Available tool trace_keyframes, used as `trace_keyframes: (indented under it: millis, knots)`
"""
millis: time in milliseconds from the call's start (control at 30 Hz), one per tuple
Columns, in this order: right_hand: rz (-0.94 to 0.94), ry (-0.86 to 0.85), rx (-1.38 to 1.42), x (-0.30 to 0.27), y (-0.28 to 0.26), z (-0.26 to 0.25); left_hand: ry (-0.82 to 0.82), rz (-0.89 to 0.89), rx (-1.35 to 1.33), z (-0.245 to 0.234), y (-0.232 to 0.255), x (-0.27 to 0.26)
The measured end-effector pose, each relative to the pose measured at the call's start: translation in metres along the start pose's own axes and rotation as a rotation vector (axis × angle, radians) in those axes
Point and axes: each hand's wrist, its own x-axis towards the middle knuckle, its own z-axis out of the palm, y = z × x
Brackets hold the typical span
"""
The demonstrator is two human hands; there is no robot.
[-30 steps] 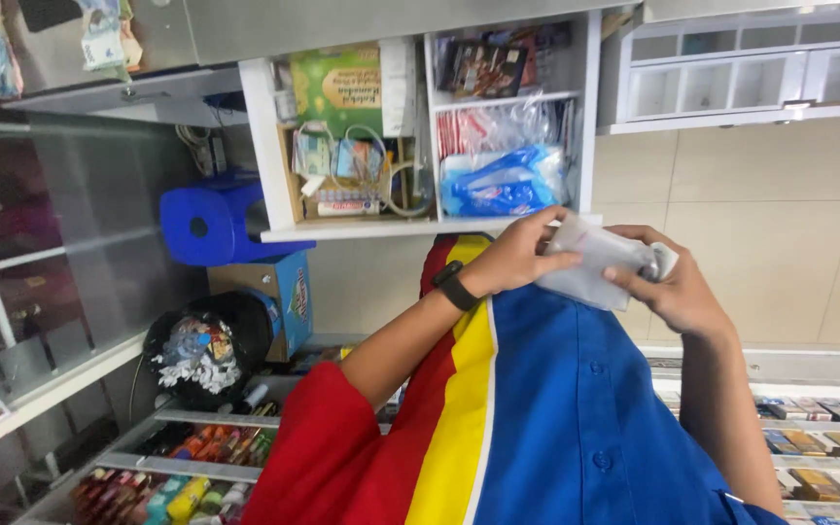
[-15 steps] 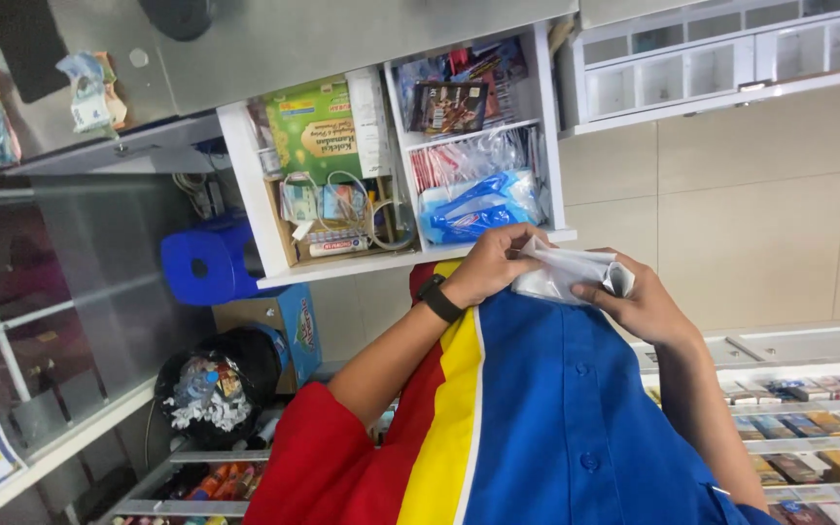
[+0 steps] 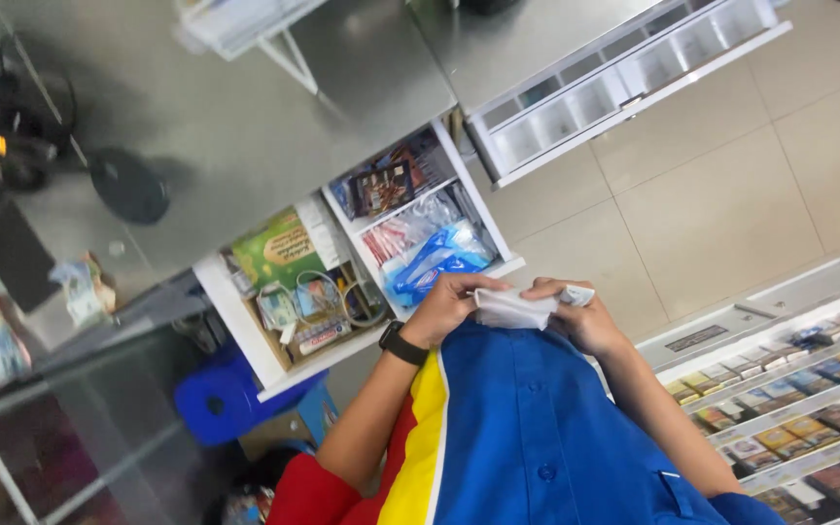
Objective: The person folds a receipt and places it into a plastic bag, then opens a drawer and rearranges various items including packets and a box. They also open another drawer containing a pouch and other supplies, moving items around before closing the drawers.
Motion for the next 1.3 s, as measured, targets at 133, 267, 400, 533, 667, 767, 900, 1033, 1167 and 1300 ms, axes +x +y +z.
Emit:
trace_keyframes:
  millis: [133,267,400,533,667,767,900,1033,1167,1300]
  knots:
    - [-0.156,-0.072,0.045,0.022,0.010,0.003,-0.135,-0.091,-0.190,-0.022,0.036,0.000]
    - [-0.259,-0.089,-0.126,0.035,-0.011,0.023,-0.418,-0.194,-0.380,-0.058,0.060,0.008]
    - [-0.381,-0.084,-0.242,0.041,-0.031,0.032,-0.397,-0.302,0.028,-0.050,0.095,0.042]
    - [-0.383,0.039,-0.242,0.018,-0.028,0.020,-0.592,-0.339,0.318,-0.010,0.116,0.064]
    - [-0.233,0.314,-0.108,-0.011,-0.027,-0.019,-0.642,-0.379,0.175,0.034,0.101,0.092]
    - [-0.203,0.417,0.174,-0.029,0.003,-0.071,-0.624,-0.320,0.128,0.082,0.073,0.111]
    - [-0.344,0.363,0.575,-0.062,0.028,-0.153,-0.490,-0.282,0.086,0.158,0.024,0.145]
    - [-0.312,0.606,0.251,-0.089,-0.027,-0.212,-0.351,-0.223,-0.048,0.258,-0.033,0.186]
    - [-0.330,0.876,0.396,-0.100,-0.068,-0.274,-0.303,-0.172,-0.031,0.353,-0.051,0.220]
    - [-0.281,0.886,0.458,-0.104,-0.116,-0.323,-0.316,-0.094,0.082,0.410,-0.051,0.260]
